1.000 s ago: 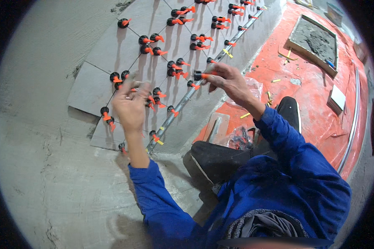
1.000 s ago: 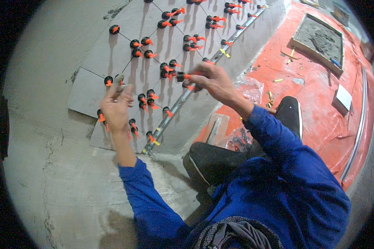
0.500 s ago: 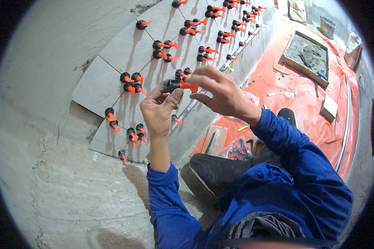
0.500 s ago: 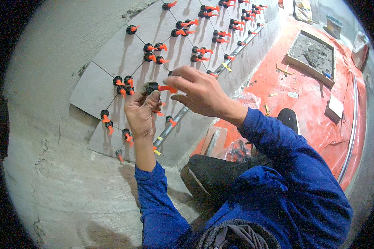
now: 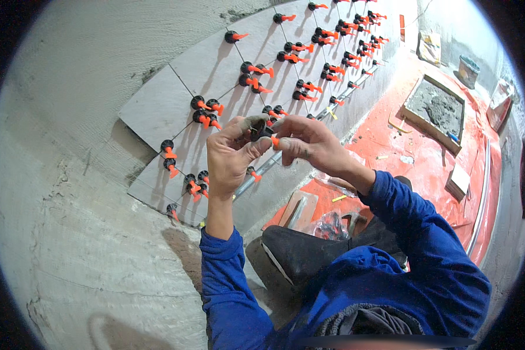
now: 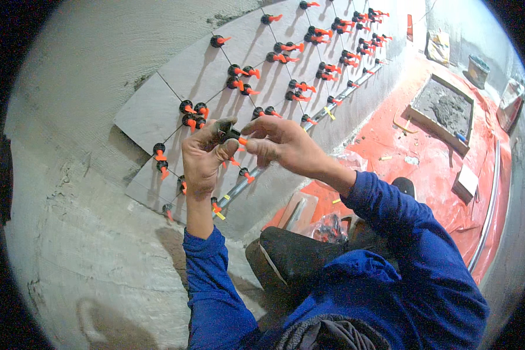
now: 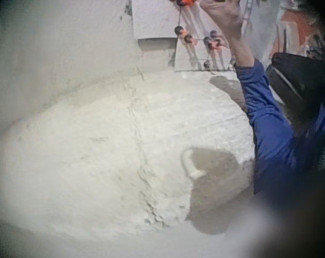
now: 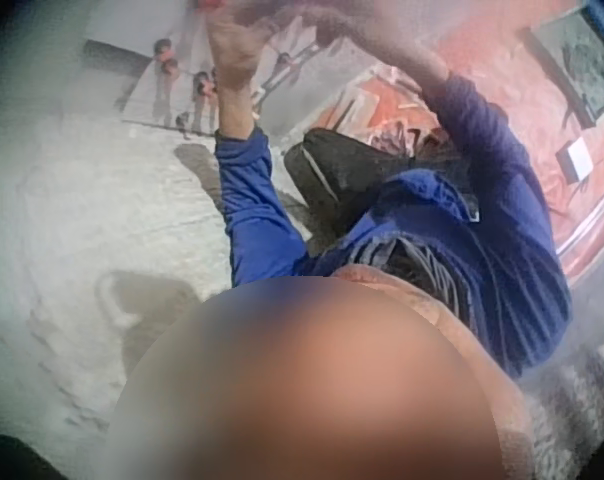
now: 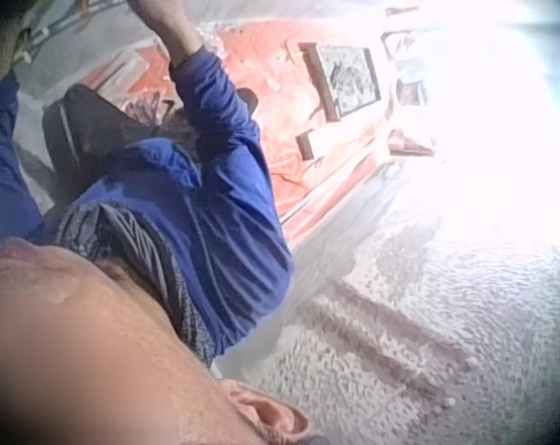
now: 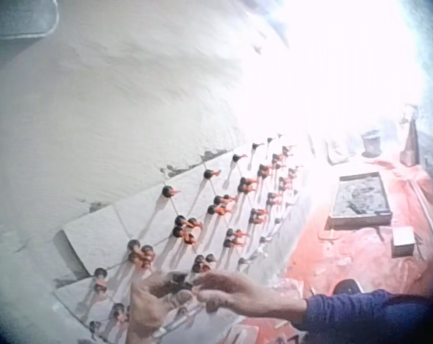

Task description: The person installs wall tiles by placing them on a prepared surface and securing them with red tile leveling clips and black wedges. They repeatedly insert the clips between tiles and tighten the wedges to maintain even spacing.

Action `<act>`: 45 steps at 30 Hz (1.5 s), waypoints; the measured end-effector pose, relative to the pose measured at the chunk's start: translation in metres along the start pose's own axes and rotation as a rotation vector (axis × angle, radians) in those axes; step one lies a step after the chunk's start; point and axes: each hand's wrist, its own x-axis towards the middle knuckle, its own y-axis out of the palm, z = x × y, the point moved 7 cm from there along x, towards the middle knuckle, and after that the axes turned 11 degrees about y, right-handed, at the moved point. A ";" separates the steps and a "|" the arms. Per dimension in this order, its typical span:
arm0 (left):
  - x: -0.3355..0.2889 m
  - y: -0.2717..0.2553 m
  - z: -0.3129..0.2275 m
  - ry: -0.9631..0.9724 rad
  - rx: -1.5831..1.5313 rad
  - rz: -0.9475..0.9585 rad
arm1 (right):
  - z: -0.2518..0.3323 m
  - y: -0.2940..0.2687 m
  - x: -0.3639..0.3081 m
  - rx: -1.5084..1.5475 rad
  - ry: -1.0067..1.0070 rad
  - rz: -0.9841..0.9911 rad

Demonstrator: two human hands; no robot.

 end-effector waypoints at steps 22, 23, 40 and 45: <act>-0.001 -0.144 -0.005 0.054 0.314 -0.602 | 0.072 0.028 0.190 -0.921 -0.292 -0.366; -0.002 -0.144 -0.003 0.065 0.316 -0.607 | 0.066 0.023 0.196 -0.861 -0.200 -0.345; -0.003 -0.146 0.005 0.022 0.343 -0.604 | 0.085 0.042 0.200 -1.116 -0.413 -0.373; -0.002 -0.143 0.005 0.035 0.342 -0.589 | 0.093 0.052 0.201 -1.124 -0.432 -0.413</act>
